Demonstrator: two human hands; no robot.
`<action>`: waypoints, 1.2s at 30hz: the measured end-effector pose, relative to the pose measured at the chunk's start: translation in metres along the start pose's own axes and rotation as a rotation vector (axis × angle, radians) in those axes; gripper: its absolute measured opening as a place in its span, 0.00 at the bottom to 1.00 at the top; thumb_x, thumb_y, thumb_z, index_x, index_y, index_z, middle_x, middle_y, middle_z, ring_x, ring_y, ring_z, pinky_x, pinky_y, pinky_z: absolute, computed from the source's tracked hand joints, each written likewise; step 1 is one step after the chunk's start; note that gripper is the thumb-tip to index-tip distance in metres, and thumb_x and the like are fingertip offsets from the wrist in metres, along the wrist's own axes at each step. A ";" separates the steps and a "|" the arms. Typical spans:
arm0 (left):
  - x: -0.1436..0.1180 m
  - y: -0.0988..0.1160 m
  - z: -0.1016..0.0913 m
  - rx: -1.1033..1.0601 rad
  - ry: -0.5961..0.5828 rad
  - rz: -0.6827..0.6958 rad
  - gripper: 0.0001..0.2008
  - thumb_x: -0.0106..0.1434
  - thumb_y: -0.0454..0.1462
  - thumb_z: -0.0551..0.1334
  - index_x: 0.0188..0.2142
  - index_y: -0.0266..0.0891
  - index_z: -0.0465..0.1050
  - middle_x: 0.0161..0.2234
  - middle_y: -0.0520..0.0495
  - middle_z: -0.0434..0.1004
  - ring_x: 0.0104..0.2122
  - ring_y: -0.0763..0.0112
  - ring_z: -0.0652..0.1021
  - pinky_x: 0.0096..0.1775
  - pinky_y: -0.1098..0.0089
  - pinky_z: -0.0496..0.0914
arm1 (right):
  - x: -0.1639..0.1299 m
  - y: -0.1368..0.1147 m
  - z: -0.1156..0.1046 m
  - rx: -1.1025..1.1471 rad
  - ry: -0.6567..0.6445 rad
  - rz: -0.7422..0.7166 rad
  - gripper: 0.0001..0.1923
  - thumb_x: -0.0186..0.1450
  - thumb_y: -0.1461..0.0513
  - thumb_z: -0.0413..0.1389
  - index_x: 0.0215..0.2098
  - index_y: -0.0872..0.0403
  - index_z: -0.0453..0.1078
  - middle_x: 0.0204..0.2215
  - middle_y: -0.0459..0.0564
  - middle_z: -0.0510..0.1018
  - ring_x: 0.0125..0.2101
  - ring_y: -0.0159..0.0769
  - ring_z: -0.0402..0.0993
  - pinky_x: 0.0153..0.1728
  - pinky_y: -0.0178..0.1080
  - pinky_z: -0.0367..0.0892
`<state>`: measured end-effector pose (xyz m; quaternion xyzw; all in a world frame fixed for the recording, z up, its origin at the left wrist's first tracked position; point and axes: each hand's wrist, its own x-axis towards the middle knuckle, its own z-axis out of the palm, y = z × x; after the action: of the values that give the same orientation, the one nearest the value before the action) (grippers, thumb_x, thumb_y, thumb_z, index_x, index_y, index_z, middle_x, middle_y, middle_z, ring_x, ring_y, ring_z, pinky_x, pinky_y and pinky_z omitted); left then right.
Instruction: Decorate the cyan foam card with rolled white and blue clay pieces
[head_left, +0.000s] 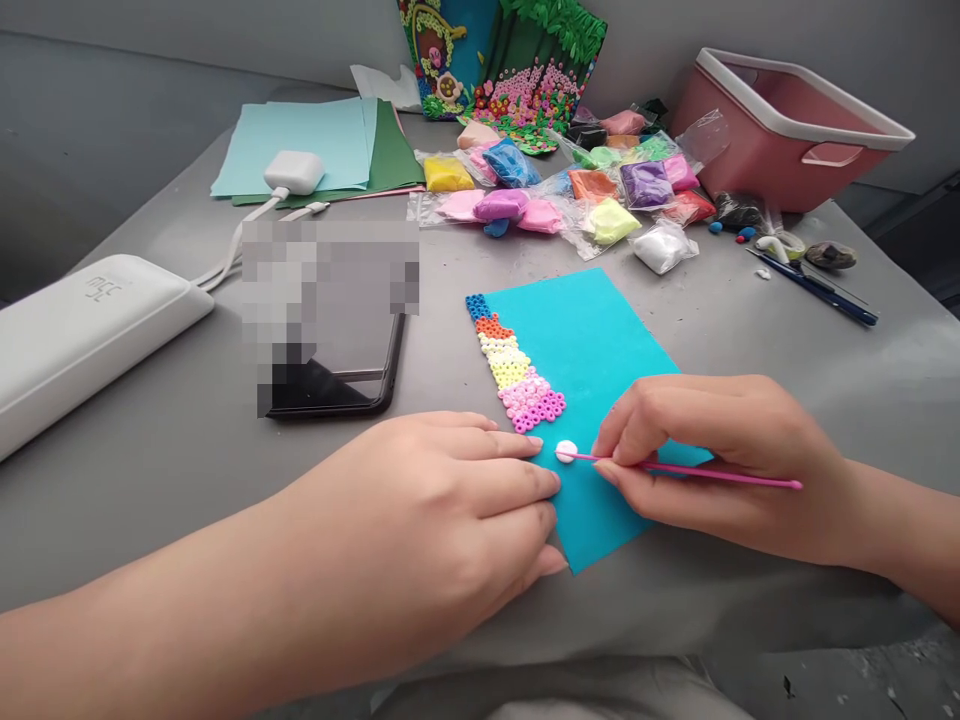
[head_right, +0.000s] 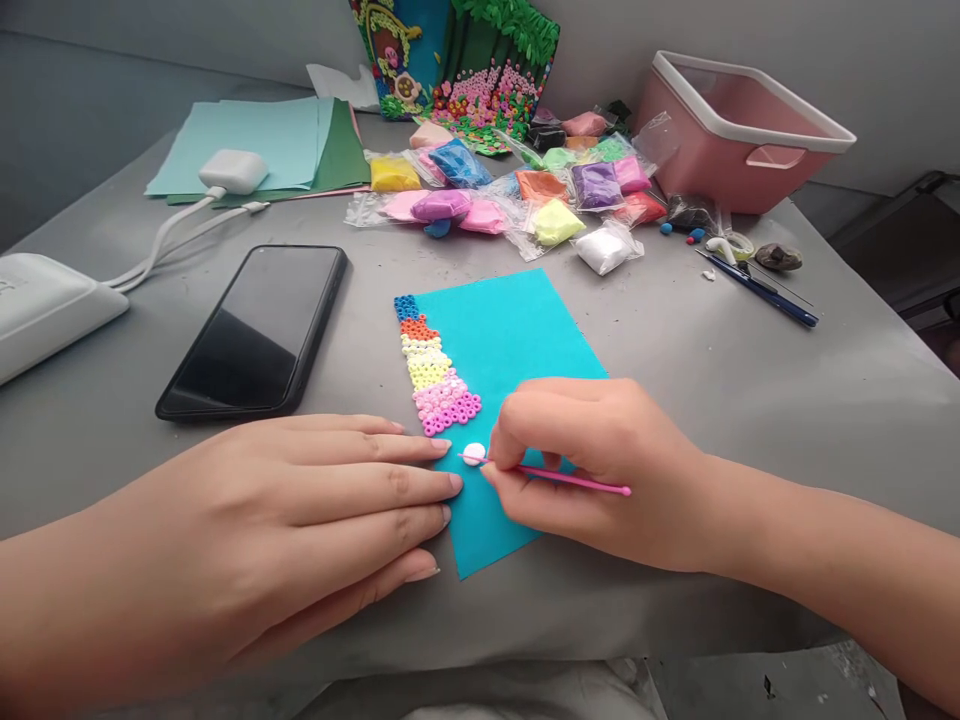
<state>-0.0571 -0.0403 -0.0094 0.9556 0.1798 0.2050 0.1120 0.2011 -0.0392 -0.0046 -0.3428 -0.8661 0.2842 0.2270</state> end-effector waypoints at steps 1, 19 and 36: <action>0.000 0.000 0.001 -0.001 0.005 0.006 0.13 0.73 0.37 0.59 0.36 0.41 0.82 0.33 0.48 0.86 0.39 0.67 0.85 0.54 0.66 0.77 | -0.001 0.000 0.001 0.008 0.006 -0.016 0.09 0.68 0.67 0.58 0.32 0.51 0.66 0.31 0.43 0.80 0.31 0.30 0.77 0.31 0.34 0.70; 0.000 0.000 0.001 -0.006 0.012 0.021 0.15 0.74 0.36 0.58 0.34 0.40 0.81 0.35 0.48 0.87 0.41 0.66 0.85 0.54 0.67 0.76 | -0.004 0.007 0.001 0.005 0.035 -0.142 0.10 0.69 0.70 0.58 0.33 0.52 0.64 0.30 0.44 0.78 0.32 0.27 0.76 0.34 0.29 0.71; 0.002 0.000 0.001 -0.001 0.008 0.048 0.14 0.74 0.37 0.58 0.39 0.39 0.84 0.39 0.56 0.88 0.42 0.67 0.86 0.51 0.67 0.76 | -0.004 0.014 0.004 0.061 0.074 -0.138 0.10 0.67 0.70 0.59 0.32 0.53 0.65 0.30 0.46 0.78 0.32 0.30 0.75 0.33 0.34 0.70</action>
<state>-0.0546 -0.0401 -0.0097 0.9588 0.1570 0.2113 0.1067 0.2080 -0.0349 -0.0175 -0.2856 -0.8697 0.2812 0.2879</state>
